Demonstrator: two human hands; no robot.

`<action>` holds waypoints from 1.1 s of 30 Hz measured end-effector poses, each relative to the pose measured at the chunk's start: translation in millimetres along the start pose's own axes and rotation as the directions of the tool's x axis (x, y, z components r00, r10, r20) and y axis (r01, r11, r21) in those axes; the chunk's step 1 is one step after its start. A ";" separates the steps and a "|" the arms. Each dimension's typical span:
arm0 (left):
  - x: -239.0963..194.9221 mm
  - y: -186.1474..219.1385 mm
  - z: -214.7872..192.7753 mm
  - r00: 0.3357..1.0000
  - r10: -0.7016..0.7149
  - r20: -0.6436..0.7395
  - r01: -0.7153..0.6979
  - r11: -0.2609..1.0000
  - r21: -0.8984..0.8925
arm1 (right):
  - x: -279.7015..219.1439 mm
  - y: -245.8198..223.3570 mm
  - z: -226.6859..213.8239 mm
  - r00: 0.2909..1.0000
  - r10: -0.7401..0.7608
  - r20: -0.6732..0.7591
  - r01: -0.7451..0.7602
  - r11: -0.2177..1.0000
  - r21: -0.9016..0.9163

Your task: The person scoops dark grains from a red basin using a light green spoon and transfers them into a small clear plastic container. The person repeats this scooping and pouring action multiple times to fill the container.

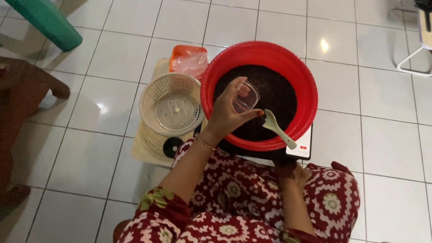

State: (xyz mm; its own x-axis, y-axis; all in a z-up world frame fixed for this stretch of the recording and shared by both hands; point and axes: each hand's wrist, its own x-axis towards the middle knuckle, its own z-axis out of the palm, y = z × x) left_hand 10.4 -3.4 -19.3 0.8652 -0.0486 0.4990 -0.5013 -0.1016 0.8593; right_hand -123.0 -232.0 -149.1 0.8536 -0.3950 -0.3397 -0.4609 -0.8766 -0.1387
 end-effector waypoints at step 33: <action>18.2 -5.6 31.8 0.999 0.033 -0.023 -0.033 0.999 0.000 | 87.1 -4.2 5.4 0.983 0.159 0.095 -0.172 0.973 0.157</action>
State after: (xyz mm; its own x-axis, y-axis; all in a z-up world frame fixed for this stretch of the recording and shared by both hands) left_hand 29.2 -35.3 -18.6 0.8480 -0.0292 0.5292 -0.5293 -0.1004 0.8425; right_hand -48.1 -261.2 -183.2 0.7426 -0.5011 -0.4444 -0.6333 -0.7413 -0.2222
